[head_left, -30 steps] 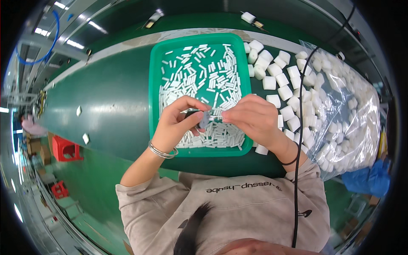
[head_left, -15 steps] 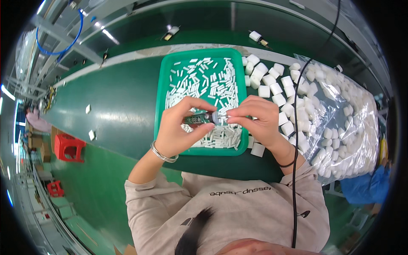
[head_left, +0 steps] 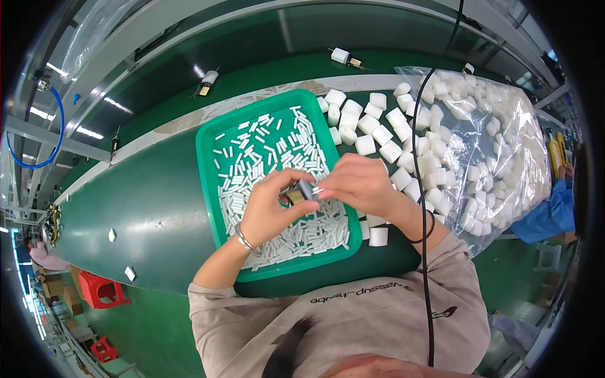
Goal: The person picks up a circuit board from a tray, slides a white foam cylinder from a large bag onto it by hand, and places the completed part on a conveyor belt.
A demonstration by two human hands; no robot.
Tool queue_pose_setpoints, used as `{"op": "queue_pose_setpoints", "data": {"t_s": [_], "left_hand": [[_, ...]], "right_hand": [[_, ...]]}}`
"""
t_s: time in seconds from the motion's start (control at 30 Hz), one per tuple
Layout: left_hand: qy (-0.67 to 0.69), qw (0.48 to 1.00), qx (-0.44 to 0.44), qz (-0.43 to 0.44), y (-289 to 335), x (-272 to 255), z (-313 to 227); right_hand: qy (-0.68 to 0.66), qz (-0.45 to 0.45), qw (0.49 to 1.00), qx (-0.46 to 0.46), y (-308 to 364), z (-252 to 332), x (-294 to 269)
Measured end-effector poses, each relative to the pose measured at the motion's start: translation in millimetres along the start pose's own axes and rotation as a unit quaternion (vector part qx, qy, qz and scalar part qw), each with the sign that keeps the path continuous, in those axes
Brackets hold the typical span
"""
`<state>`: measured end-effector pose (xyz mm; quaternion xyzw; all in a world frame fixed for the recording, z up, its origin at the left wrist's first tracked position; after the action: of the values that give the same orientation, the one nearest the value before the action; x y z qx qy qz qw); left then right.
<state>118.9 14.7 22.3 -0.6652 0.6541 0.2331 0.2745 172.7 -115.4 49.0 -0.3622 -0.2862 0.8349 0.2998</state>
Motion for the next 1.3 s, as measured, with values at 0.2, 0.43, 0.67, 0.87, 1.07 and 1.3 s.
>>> {"op": "queue_pose_setpoints", "data": {"t_s": [0.2,0.43,0.67,0.87,1.07,1.3], "left_hand": [[0.158,0.983,-0.081,-0.039,0.8,-4.7,26.7],[0.237,0.964,-0.11,-0.044,-3.0,2.1,38.3],[0.296,0.951,-0.096,-0.005,-4.2,7.4,35.4],[0.356,0.929,-0.059,-0.079,1.1,0.5,34.1],[0.31,0.937,-0.006,-0.162,5.9,-10.7,16.7],[0.301,0.934,0.022,-0.189,10.9,-10.5,16.3]], "right_hand": [[0.299,-0.073,0.929,0.207,0.0,-60.3,-63.5],[0.422,-0.055,0.884,0.192,10.8,-80.9,-70.6],[0.297,0.009,0.908,0.296,24.6,-101.1,-67.0],[0.033,-0.121,0.949,0.288,2.2,-54.3,-47.9],[-0.34,-0.106,0.884,0.302,6.5,-28.9,10.1],[-0.411,-0.178,0.845,0.292,17.9,-30.4,18.6]]}}
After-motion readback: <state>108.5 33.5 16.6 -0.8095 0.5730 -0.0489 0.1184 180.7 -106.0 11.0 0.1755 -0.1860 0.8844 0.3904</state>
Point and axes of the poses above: each hand's wrist, its own y-axis away from the middle knuckle, its own x-axis out of the palm, z = x × y, the point moved 7 cm from there along -y, towards the middle knuckle, and after that the axes turned 13 degrees about -y, right-handed, at the moved point
